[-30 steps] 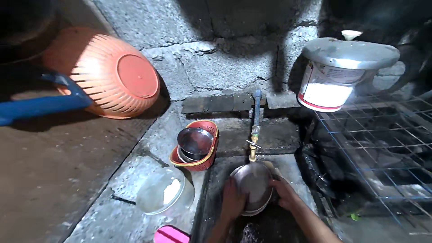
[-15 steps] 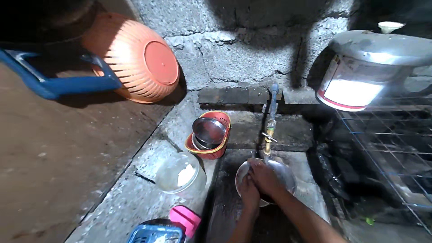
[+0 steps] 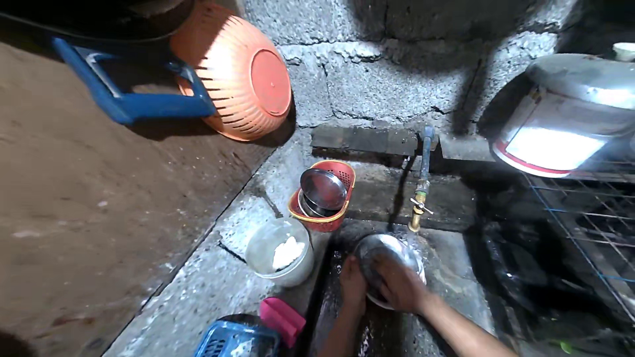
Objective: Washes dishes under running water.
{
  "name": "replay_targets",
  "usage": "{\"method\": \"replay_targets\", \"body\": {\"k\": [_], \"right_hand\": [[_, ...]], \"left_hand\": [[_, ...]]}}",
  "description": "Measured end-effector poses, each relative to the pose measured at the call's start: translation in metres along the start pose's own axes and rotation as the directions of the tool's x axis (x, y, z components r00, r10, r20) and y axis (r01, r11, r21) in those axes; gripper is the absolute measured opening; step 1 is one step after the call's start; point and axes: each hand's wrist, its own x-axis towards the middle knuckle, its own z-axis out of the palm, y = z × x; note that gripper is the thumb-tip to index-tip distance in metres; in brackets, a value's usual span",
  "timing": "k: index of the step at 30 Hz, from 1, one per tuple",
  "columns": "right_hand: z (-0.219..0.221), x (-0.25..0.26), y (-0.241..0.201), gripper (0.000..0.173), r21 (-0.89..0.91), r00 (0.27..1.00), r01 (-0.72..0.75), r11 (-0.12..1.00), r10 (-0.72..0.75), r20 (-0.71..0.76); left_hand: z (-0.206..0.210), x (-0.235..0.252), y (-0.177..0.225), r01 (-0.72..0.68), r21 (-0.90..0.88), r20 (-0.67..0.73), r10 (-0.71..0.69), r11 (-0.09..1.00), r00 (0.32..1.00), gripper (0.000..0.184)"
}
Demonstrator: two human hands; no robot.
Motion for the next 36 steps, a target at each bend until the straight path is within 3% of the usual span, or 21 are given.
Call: {"method": "replay_targets", "body": {"k": [3,4,6,8,10,12,14,15,17,19,20,22,24,25,27,29,31,33,36], "right_hand": [[-0.011,0.014,0.020,0.059,-0.026,0.929,-0.365,0.931,0.362,-0.080],[-0.011,0.024,0.015,0.060,-0.008,0.910,-0.400,0.917,0.396,-0.123],[-0.007,0.032,-0.007,0.057,0.025,0.949,-0.258,0.966,0.259,-0.179],[-0.001,0.020,-0.015,0.053,0.033,0.995,-0.035,0.999,0.038,-0.091],[0.003,0.002,0.001,0.049,0.019,0.999,0.013,1.000,-0.012,-0.031],[-0.003,0.001,0.018,0.053,-0.077,0.982,-0.189,0.979,0.188,-0.017],[-0.009,0.018,0.013,0.059,-0.094,0.914,-0.404,0.910,0.397,-0.088],[-0.013,0.028,0.003,0.061,-0.075,0.903,-0.423,0.903,0.412,-0.124],[-0.011,0.035,-0.016,0.055,-0.027,0.963,-0.249,0.968,0.245,-0.111],[-0.005,0.025,-0.011,0.053,0.047,1.000,-0.017,0.999,0.016,0.021],[-0.005,0.018,-0.003,0.055,0.072,0.995,0.016,0.997,-0.023,0.094],[-0.011,0.010,0.011,0.056,-0.018,0.986,-0.117,0.993,0.119,0.118],[-0.013,0.020,0.010,0.059,-0.109,0.922,-0.386,0.916,0.388,-0.003],[-0.012,0.029,0.004,0.062,-0.120,0.891,-0.454,0.883,0.449,-0.067],[-0.008,0.038,-0.015,0.063,-0.082,0.934,-0.352,0.932,0.345,-0.087],[-0.002,0.031,-0.027,0.057,-0.024,0.995,-0.091,0.996,0.092,0.034],[-0.004,0.019,-0.020,0.055,-0.033,0.992,-0.025,0.999,0.029,0.123],[-0.005,0.015,-0.003,0.055,-0.100,0.981,-0.179,0.979,0.186,0.061],[-0.010,0.031,0.003,0.055,-0.122,0.889,-0.458,0.880,0.453,-0.066]], "left_hand": [[0.006,-0.015,0.000,-0.050,0.114,0.081,0.041,0.992,0.996,0.040],[0.014,-0.020,-0.002,-0.060,0.120,0.119,0.046,0.991,0.992,0.042],[0.025,-0.019,-0.005,-0.058,0.042,0.102,0.054,0.997,0.993,0.042],[0.019,-0.007,-0.008,-0.048,-0.039,0.045,0.049,0.998,0.998,0.041],[0.000,0.002,-0.004,-0.028,-0.011,0.032,0.028,1.000,0.999,0.042],[-0.006,0.001,-0.002,-0.028,0.033,0.066,0.026,0.999,0.998,0.044],[0.009,-0.009,-0.006,-0.047,0.053,0.108,0.041,0.997,0.993,0.042],[0.018,-0.011,-0.007,-0.054,0.051,0.129,0.047,0.997,0.991,0.043],[0.026,-0.008,-0.010,-0.045,0.014,0.100,0.043,0.999,0.994,0.043],[0.015,0.001,-0.014,-0.033,-0.032,0.032,0.034,0.999,0.999,0.041],[0.005,0.005,-0.013,-0.026,-0.030,0.020,0.026,0.999,0.999,0.040],[-0.008,0.008,-0.009,-0.018,0.005,0.027,0.018,1.000,0.999,0.042],[-0.001,0.000,-0.009,-0.040,0.055,0.061,0.036,0.998,0.998,0.042],[0.006,-0.006,-0.007,-0.057,0.063,0.092,0.051,0.996,0.994,0.042],[0.018,-0.009,-0.011,-0.069,0.019,0.087,0.068,0.997,0.994,0.041],[0.010,-0.006,-0.014,-0.035,-0.029,0.024,0.035,0.999,0.999,0.038],[-0.008,0.003,-0.011,-0.005,-0.019,0.000,0.005,1.000,1.000,0.040],[-0.022,0.008,-0.010,-0.010,0.031,-0.012,0.011,0.999,1.000,0.042],[-0.022,0.000,-0.012,-0.032,0.005,0.019,0.031,0.999,0.999,0.044]]}}
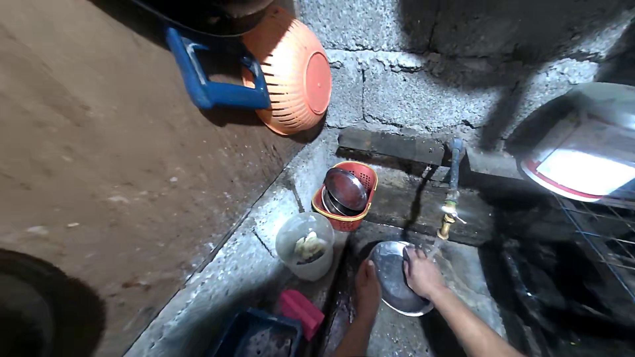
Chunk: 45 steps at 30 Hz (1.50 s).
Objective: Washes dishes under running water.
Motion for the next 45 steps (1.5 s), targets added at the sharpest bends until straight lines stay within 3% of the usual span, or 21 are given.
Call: {"method": "replay_targets", "body": {"k": [4,8,10,12,13,14,15,16,17,18,19,20,22,25,27,29,31,34,37,41,45], "right_hand": [[-0.049,0.012,-0.044,0.043,0.141,0.977,-0.106,0.984,0.130,-0.170],[-0.087,0.006,-0.108,0.042,0.373,0.954,0.047,0.926,0.070,-0.293],[-0.091,-0.003,-0.146,0.043,0.595,0.965,0.179,0.783,-0.021,-0.263],[-0.095,-0.014,-0.186,0.042,0.763,0.974,0.211,0.611,-0.066,-0.217],[-0.096,-0.019,-0.203,0.046,0.813,0.978,0.205,0.544,-0.088,-0.188],[-0.096,-0.022,-0.215,0.054,0.841,0.981,0.191,0.506,-0.119,-0.151],[-0.097,-0.024,-0.221,0.063,0.843,0.981,0.181,0.506,-0.151,-0.120],[-0.097,-0.024,-0.219,0.070,0.811,0.977,0.191,0.553,-0.186,-0.103],[-0.095,-0.023,-0.210,0.072,0.734,0.973,0.217,0.643,-0.204,-0.108],[-0.092,-0.023,-0.193,0.071,0.612,0.973,0.228,0.757,-0.199,-0.116],[-0.088,-0.025,-0.170,0.067,0.471,0.977,0.212,0.856,-0.169,-0.132],[-0.083,-0.025,-0.141,0.063,0.346,0.983,0.156,0.925,-0.111,-0.149],[-0.073,-0.021,-0.080,0.063,0.229,0.989,-0.020,0.973,0.052,-0.137],[-0.070,-0.017,-0.010,0.064,0.438,0.966,-0.251,0.864,0.256,0.048],[-0.066,-0.016,0.017,0.047,0.646,0.958,-0.269,0.715,0.271,0.099],[-0.066,-0.022,0.023,0.043,0.703,0.958,-0.229,0.673,0.283,0.042],[-0.063,-0.032,0.014,0.041,0.688,0.954,-0.199,0.698,0.298,-0.026],[-0.071,-0.040,0.018,0.039,0.684,0.936,-0.194,0.703,0.343,-0.086],[-0.075,-0.045,0.038,0.039,0.703,0.921,-0.179,0.689,0.368,-0.127],[-0.064,-0.059,0.013,0.043,0.703,0.944,-0.200,0.682,0.326,-0.047],[-0.064,-0.037,0.030,0.038,0.761,0.925,-0.203,0.616,0.377,-0.059]], "left_hand": [[0.003,-0.005,-0.021,0.069,-0.155,-0.009,-0.071,0.986,0.997,0.041],[-0.006,-0.003,-0.014,0.129,-0.179,-0.004,-0.131,0.975,0.991,0.045],[-0.004,-0.008,-0.013,0.101,-0.187,-0.024,-0.107,0.977,0.994,0.040],[0.001,-0.022,-0.023,-0.108,-0.182,-0.103,0.091,0.977,0.991,0.036],[-0.004,-0.035,-0.016,-0.148,-0.037,-0.094,0.144,0.988,0.985,0.036],[-0.025,-0.049,0.032,0.188,0.236,0.154,-0.228,0.953,0.961,0.044],[-0.031,-0.048,0.049,0.297,0.397,0.223,-0.405,0.869,0.887,0.048],[-0.029,-0.052,0.015,0.104,0.313,0.178,-0.166,0.944,0.970,0.045],[-0.012,-0.036,-0.042,-0.196,0.063,-0.009,0.197,0.978,0.980,0.041],[-0.004,-0.018,-0.056,-0.195,-0.121,-0.054,0.189,0.973,0.980,0.039],[-0.002,-0.007,-0.042,-0.063,-0.222,-0.062,0.051,0.973,0.997,0.035],[-0.004,-0.001,-0.024,0.056,-0.232,-0.045,-0.068,0.971,0.997,0.034],[-0.007,0.009,-0.008,0.144,-0.188,-0.025,-0.151,0.972,0.988,0.037],[0.006,0.021,-0.011,0.085,-0.034,0.036,-0.083,0.996,0.996,0.041],[0.025,0.025,-0.009,-0.052,0.318,0.100,0.021,0.947,0.995,0.041],[0.054,0.026,0.000,-0.263,0.604,0.247,0.138,0.752,0.959,0.059],[0.087,0.020,0.009,-0.434,0.672,0.385,0.218,0.600,0.897,0.069],[0.108,-0.002,0.037,-0.568,0.527,0.619,0.172,0.633,0.766,0.073],[0.100,0.004,0.007,-0.770,0.306,0.735,0.375,0.560,0.565,0.058],[0.095,0.023,0.004,-0.686,0.557,0.633,0.295,0.468,0.715,0.072],[0.078,-0.003,0.032,-0.655,0.347,0.773,0.190,0.671,0.605,0.058]]}}
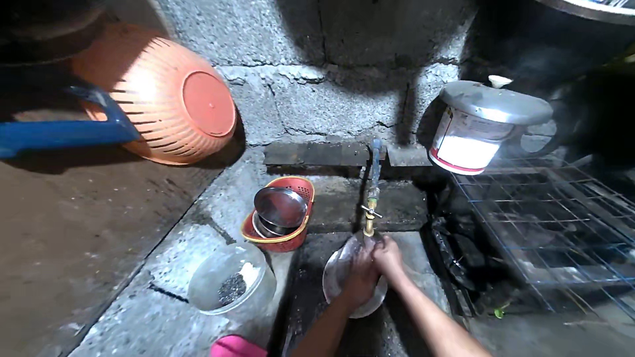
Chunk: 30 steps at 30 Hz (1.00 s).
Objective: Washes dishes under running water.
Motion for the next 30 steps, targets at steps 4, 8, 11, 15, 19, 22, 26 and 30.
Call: {"method": "replay_targets", "body": {"k": [4,8,11,15,19,22,26,30], "right_hand": [[-0.002,-0.005,-0.009,0.043,-0.128,0.999,0.004,0.992,0.002,0.041],[0.010,-0.003,-0.024,0.048,-0.178,0.989,0.037,0.983,-0.010,0.150],[-0.001,0.013,-0.029,0.047,-0.152,0.974,-0.045,0.987,0.077,0.212],[-0.005,0.013,-0.030,0.045,-0.034,0.958,0.012,0.999,-0.002,0.286],[-0.043,0.013,-0.025,0.043,0.001,0.967,0.254,0.967,-0.254,0.020],[-0.074,0.008,-0.041,0.045,-0.033,0.839,0.543,0.839,-0.544,-0.001],[-0.096,0.004,-0.072,0.031,-0.322,0.702,0.710,0.626,-0.665,0.254],[-0.106,0.011,-0.080,0.027,-0.402,0.627,0.773,0.492,-0.689,0.363]], "left_hand": [[0.011,-0.001,-0.033,0.015,-0.038,-0.041,-0.016,0.999,0.999,0.066],[0.002,-0.012,0.002,0.028,-0.282,-0.132,-0.067,0.959,0.989,0.061],[-0.004,-0.028,-0.007,-0.145,-0.141,-0.035,0.142,0.979,0.989,0.071],[-0.024,-0.020,0.002,0.037,0.137,-0.127,-0.019,0.990,0.992,0.040],[-0.042,0.000,-0.002,0.170,0.050,-0.101,-0.165,0.984,0.981,0.037],[-0.044,0.010,-0.002,0.096,-0.052,-0.118,-0.101,0.994,0.988,0.036],[-0.046,0.023,0.015,0.127,-0.162,-0.051,-0.137,0.978,0.989,0.035],[-0.042,0.027,0.018,0.090,-0.334,-0.046,-0.112,0.938,0.993,0.031]]}}
